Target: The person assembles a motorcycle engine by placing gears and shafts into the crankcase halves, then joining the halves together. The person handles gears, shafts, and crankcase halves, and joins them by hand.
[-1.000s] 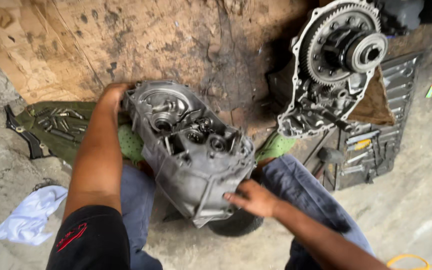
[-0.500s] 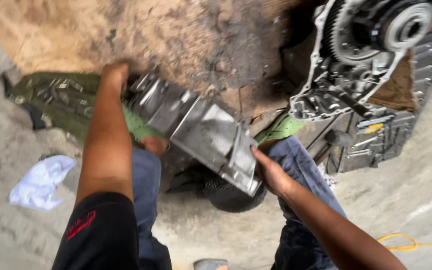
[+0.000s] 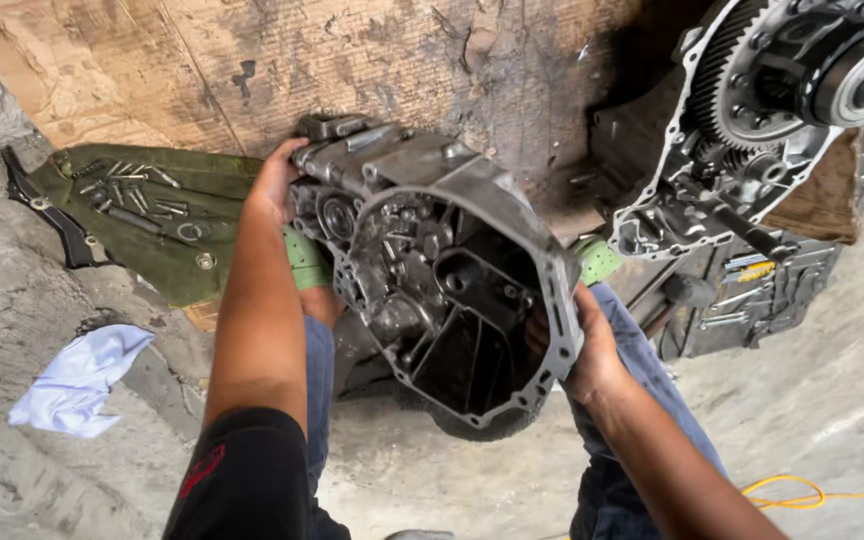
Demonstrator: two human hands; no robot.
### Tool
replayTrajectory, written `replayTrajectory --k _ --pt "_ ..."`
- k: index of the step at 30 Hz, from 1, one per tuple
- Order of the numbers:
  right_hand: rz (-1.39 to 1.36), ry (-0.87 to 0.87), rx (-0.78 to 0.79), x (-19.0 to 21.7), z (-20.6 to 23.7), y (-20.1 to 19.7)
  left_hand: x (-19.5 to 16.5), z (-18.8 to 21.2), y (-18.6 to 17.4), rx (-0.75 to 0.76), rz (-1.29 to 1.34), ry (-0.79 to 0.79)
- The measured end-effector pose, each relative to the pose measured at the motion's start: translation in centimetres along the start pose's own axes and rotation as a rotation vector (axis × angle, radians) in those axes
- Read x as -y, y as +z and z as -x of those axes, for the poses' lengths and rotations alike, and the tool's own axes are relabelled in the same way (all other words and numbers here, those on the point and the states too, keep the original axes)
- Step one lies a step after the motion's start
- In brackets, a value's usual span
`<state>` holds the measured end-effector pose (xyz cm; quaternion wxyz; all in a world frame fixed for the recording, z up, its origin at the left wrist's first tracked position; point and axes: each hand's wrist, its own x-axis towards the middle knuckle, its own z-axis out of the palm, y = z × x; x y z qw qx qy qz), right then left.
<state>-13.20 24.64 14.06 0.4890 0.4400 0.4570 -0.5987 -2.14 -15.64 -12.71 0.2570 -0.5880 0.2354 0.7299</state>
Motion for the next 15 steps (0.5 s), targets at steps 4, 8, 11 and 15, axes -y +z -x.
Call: replayTrajectory --k 4,8,11,15 --pt "-0.047 0.046 -0.122 -0.3 -0.9 -1.2 -1.0 0.4 0.6 -0.045 0.024 0.066" --pt "-0.092 0.154 -0.33 1.2 -2.1 -2.2 -1.0 1.4 1.6 -0.051 -0.07 0.003" --pt "0.008 0.136 -0.425 2.9 -3.5 -3.1 -0.8 2.5 3.1 -0.063 -0.042 0.082" --pt "-0.046 0.145 -0.29 4.1 -3.6 -4.8 0.1 5.1 5.3 -0.155 -0.14 0.184"
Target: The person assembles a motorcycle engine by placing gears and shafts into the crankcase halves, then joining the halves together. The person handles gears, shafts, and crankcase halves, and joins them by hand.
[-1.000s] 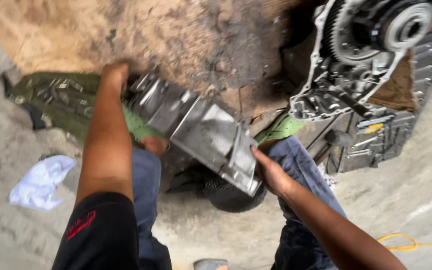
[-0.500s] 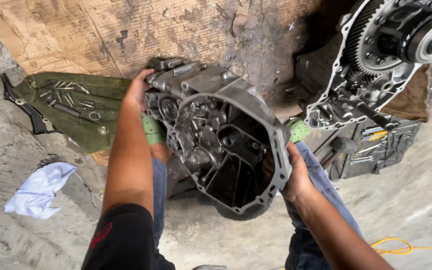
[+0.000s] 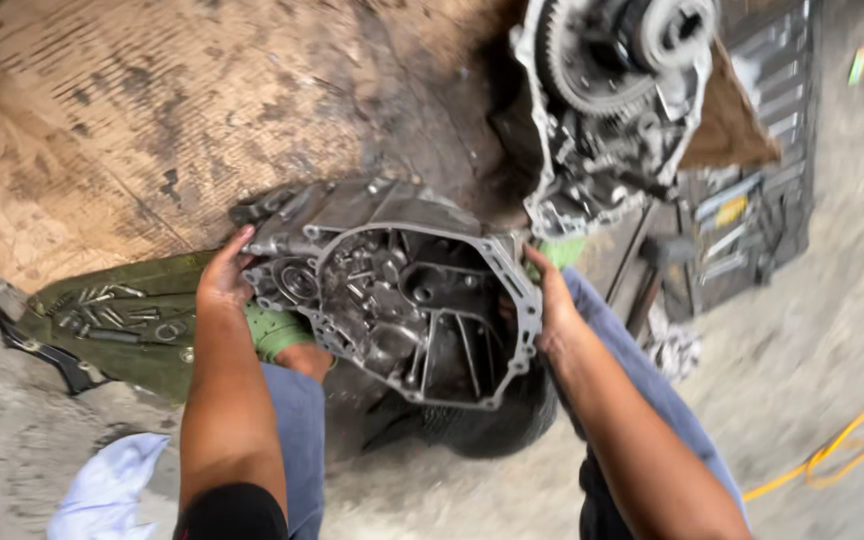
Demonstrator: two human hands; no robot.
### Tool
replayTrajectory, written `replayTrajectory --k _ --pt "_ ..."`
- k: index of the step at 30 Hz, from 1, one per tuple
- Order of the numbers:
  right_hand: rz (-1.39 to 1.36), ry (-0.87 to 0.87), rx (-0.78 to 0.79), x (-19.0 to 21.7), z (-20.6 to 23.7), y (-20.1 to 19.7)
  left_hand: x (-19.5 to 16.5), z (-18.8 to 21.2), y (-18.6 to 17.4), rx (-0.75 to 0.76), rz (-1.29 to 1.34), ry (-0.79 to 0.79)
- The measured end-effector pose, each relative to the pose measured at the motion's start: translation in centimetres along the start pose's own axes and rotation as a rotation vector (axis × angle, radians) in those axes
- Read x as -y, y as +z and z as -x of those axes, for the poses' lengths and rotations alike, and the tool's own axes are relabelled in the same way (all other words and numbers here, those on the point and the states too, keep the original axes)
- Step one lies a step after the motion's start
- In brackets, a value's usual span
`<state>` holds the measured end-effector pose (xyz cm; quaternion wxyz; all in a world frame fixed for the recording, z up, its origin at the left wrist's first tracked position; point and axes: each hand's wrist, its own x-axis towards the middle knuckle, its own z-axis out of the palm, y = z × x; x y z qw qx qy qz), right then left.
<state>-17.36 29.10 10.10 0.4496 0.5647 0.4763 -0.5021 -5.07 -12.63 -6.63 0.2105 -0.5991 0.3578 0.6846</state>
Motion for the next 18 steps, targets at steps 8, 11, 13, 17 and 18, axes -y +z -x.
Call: replayTrajectory --k 8,11,13,17,18 --pt "-0.107 0.051 0.083 1.1 8.9 -7.1 -5.1 13.8 2.0 0.0 -0.017 0.221" --pt "-0.31 0.031 0.33 2.1 15.8 -10.6 -10.8 23.4 5.5 0.039 -0.129 0.224" --pt "-0.386 0.011 0.367 2.8 20.7 -13.6 -14.7 30.8 8.6 0.286 -0.279 0.394" --pt "-0.542 -0.105 0.409 2.4 30.2 -19.9 -21.4 42.5 17.0 0.61 -0.647 0.826" --pt "-0.61 -0.178 0.519 2.1 32.0 -20.9 -22.8 44.1 19.9 0.637 -0.571 0.82"
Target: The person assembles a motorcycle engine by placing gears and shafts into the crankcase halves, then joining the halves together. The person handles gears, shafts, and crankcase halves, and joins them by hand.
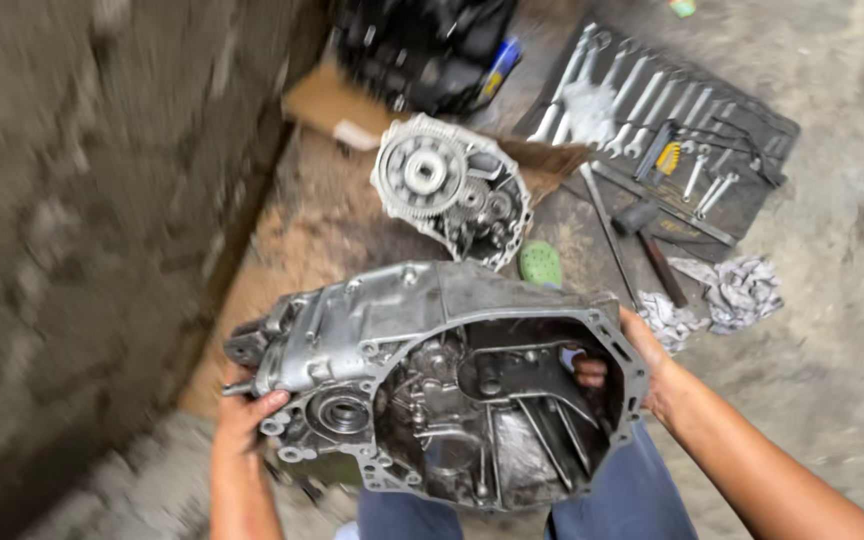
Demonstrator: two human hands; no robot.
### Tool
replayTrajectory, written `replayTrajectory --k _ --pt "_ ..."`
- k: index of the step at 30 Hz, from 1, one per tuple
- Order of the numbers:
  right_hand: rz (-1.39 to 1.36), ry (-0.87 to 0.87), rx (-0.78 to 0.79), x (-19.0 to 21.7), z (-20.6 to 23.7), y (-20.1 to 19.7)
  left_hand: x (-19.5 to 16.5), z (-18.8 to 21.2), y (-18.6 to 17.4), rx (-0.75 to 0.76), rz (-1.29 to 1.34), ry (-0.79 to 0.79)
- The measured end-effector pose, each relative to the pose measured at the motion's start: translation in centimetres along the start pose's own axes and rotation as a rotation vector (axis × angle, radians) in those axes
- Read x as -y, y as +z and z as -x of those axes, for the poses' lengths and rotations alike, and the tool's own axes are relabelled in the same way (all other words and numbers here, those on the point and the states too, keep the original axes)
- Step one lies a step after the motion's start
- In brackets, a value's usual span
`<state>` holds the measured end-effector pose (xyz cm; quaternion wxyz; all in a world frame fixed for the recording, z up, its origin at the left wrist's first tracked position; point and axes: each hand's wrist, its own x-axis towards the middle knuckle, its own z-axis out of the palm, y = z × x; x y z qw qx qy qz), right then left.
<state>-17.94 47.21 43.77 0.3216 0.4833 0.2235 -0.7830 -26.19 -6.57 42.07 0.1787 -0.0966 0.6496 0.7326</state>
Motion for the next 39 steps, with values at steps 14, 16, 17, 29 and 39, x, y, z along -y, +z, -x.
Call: replayTrajectory --k 14,16,17,29,39 --pt "-0.336 -0.241 -0.08 6.1 -3.5 -6.3 -9.5 -23.9 20.5 0.28 -0.08 -0.111" --pt "-0.322 -0.37 -0.042 6.9 -4.4 -7.4 -9.3 -25.5 22.7 0.299 -0.083 -0.115" --pt "-0.339 -0.381 -0.037 6.5 -4.8 -7.8 -8.9 -25.6 23.2 0.289 -0.109 -0.169" --pt "-0.703 -0.308 -0.004 4.3 -10.6 -9.6 -4.2 -34.4 24.5 0.326 -0.226 -0.362" --pt "-0.7 -0.289 -0.096 6.2 -13.3 -10.0 0.7 -36.7 24.2 0.28 -0.163 -0.408"
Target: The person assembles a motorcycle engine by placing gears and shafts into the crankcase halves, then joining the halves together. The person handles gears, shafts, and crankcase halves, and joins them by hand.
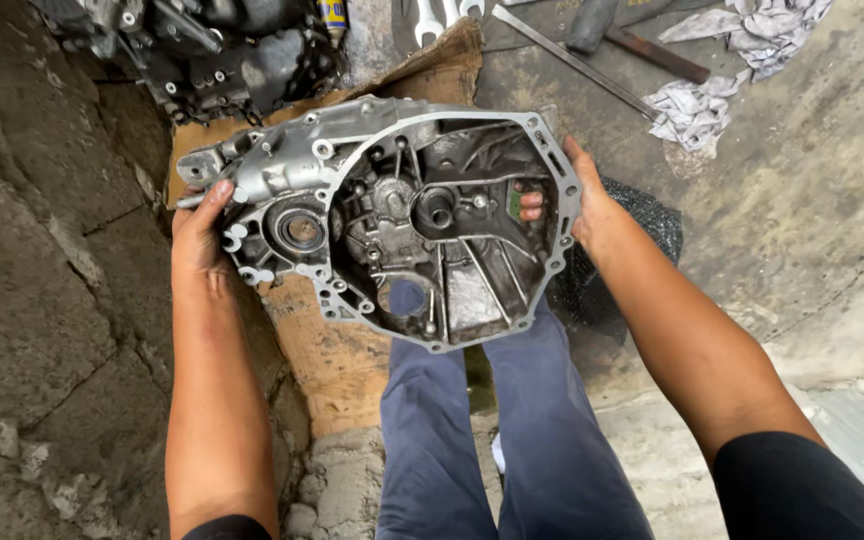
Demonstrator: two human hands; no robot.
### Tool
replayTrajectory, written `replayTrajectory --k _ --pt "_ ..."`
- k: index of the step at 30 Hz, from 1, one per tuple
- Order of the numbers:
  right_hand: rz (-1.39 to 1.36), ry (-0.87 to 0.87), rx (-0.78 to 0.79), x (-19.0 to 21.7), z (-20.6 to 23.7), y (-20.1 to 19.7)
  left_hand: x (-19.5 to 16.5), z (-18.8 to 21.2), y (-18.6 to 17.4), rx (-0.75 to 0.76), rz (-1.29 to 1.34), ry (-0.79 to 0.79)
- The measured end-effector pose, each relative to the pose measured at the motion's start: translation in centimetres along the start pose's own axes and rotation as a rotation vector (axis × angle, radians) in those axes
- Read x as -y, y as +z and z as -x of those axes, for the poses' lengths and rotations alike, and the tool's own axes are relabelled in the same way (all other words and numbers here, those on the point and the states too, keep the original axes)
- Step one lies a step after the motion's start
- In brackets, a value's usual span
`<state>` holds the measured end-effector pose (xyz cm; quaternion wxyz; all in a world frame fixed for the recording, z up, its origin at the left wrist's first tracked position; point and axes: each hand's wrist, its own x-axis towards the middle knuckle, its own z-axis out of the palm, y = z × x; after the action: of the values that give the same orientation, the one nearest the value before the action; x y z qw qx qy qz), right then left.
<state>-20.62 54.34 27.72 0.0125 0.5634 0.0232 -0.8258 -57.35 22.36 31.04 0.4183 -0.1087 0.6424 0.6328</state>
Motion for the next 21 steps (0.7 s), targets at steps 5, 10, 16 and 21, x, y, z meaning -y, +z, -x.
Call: replayTrajectory --k 5,10,16,21 --pt "0.021 0.039 -0.021 -0.6 -1.1 0.1 1.2 -0.7 -0.7 -0.017 -0.044 0.014" --pt "-0.022 0.021 0.036 -1.1 -2.8 -0.2 1.8 -1.7 -0.9 -0.041 -0.041 -0.006" --pt "0.019 0.025 -0.003 -1.1 -3.8 0.6 3.1 -3.2 -1.7 -0.065 -0.037 -0.003" --pt "0.094 0.013 0.021 -1.0 -4.5 1.3 5.6 -4.5 -3.5 -0.098 -0.034 -0.024"
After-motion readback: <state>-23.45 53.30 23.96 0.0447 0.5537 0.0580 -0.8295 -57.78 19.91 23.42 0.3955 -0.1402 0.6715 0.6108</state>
